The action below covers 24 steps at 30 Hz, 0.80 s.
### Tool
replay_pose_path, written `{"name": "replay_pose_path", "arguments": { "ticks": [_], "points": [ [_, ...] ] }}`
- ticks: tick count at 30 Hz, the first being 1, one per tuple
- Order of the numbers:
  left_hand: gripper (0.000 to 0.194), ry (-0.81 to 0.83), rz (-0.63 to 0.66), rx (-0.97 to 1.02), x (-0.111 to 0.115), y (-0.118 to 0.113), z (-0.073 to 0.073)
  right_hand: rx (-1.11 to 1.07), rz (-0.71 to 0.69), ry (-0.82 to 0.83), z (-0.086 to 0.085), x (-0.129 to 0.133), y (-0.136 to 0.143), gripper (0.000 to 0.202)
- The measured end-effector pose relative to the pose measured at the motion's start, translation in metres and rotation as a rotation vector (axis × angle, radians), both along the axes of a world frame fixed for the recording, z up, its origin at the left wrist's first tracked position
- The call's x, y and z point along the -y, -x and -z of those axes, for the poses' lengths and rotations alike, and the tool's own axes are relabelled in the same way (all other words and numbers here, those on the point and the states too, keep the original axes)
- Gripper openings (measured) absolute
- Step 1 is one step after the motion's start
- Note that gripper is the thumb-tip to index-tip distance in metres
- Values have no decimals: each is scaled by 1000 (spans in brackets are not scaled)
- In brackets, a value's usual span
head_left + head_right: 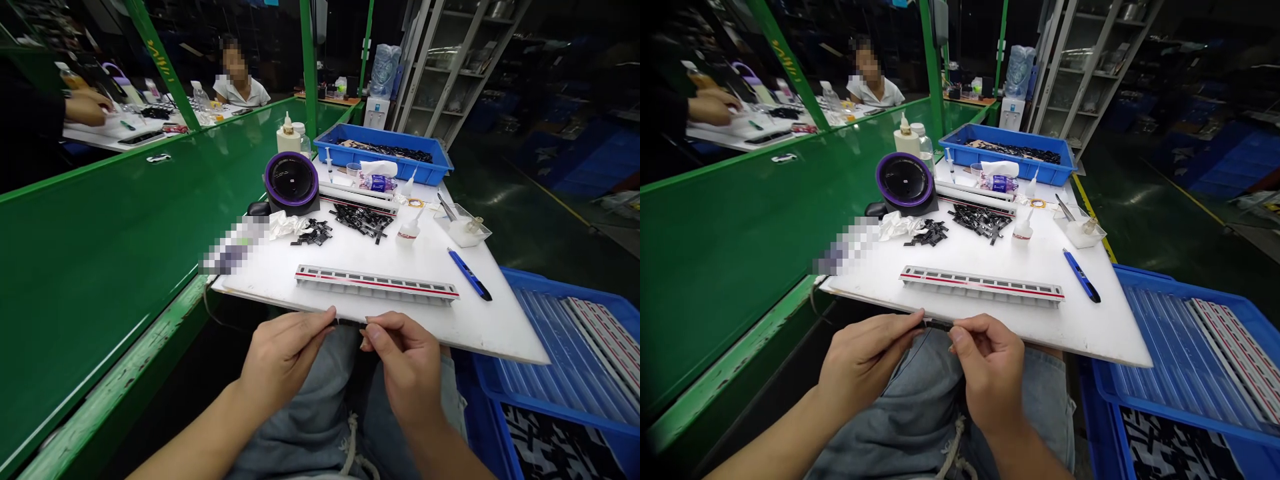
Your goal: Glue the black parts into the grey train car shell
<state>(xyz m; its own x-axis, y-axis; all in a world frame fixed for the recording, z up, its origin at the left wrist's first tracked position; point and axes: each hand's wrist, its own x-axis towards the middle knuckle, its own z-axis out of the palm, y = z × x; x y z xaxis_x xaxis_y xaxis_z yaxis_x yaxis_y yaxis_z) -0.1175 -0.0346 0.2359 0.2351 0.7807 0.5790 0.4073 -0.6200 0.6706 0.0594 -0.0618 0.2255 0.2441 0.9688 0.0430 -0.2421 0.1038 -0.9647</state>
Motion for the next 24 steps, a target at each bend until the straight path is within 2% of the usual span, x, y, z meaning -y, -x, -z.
{"name": "replay_pose_path", "arguments": {
  "ticks": [2,4,6,8,11,13,15,17,18,19,20,22,24],
  "points": [
    [33,-61,-65,-45,0,5,-1,-57,76,-16,-2,-2,-3,14],
    [28,-45,-215,-87,-3,14,-1,-159,168,-24,-5,-6,-10,15],
    [25,-5,-393,-150,-16,28,1,-229,207,-4,-8,-9,-17,16],
    [27,21,-528,-241,-39,45,7,-238,185,32,-8,-11,-20,18],
    [29,49,-575,-429,-82,66,25,-160,85,80,-5,-10,-16,20],
    [31,78,-582,-499,-101,72,35,-68,17,91,-3,-6,-12,21],
    [36,36,-621,-499,-103,69,37,59,0,55,-1,-2,-10,17],
    [40,-65,-631,-414,-85,57,27,248,12,-43,-1,1,-11,10],
    [38,-107,-592,-348,-72,49,19,358,7,-114,-2,2,-12,10],
    [35,-108,-492,-264,-58,41,8,464,-13,-198,-4,3,-13,13],
    [34,-35,-314,-207,-44,32,-3,554,-50,-287,-7,4,-14,17],
    [36,254,121,-219,-23,18,-26,666,-134,-453,-14,4,-13,25],
    [32,466,363,-213,-14,11,-43,713,-182,-577,-21,4,-11,31]
  ]
}}
